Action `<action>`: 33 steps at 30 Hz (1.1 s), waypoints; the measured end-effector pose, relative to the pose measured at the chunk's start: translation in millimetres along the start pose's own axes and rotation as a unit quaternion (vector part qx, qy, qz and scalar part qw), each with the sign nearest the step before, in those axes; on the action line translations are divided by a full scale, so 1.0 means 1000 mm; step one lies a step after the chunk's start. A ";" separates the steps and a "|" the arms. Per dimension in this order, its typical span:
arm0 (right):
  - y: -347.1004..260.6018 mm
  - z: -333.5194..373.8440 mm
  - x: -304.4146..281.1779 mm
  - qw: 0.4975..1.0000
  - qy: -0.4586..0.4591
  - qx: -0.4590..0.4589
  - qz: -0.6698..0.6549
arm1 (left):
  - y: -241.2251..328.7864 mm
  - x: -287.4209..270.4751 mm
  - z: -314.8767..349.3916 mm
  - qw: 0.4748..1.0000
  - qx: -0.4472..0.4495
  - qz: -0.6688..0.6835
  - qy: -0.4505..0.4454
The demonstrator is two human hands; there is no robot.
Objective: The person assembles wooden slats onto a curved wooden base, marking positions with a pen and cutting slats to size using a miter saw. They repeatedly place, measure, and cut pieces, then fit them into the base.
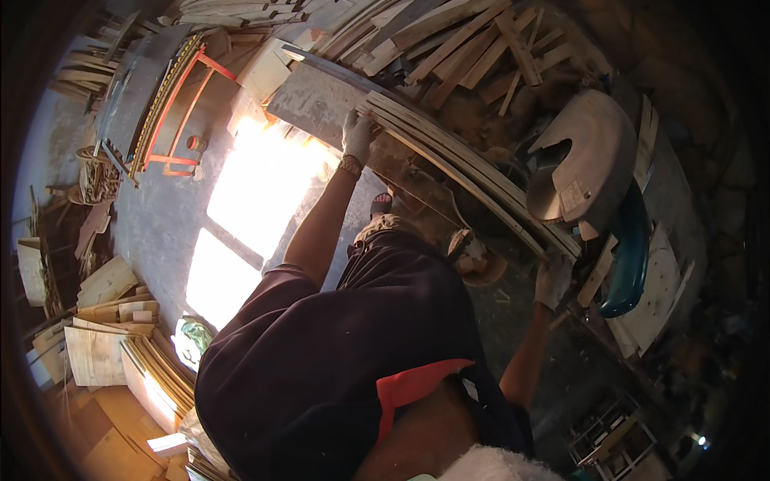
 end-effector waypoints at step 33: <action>0.006 -0.047 0.001 0.999 -0.037 -0.006 -0.029 | -0.009 0.010 0.014 0.996 0.060 -0.015 0.057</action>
Point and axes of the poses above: each hand's wrist, its own z-axis away from the middle knuckle, its own x-axis out of the palm, y = z × x, the point moved 8 cm from there along -z, towards the middle knuckle, and after that the axes turned 5 degrees about -x, right-handed, at the moved point
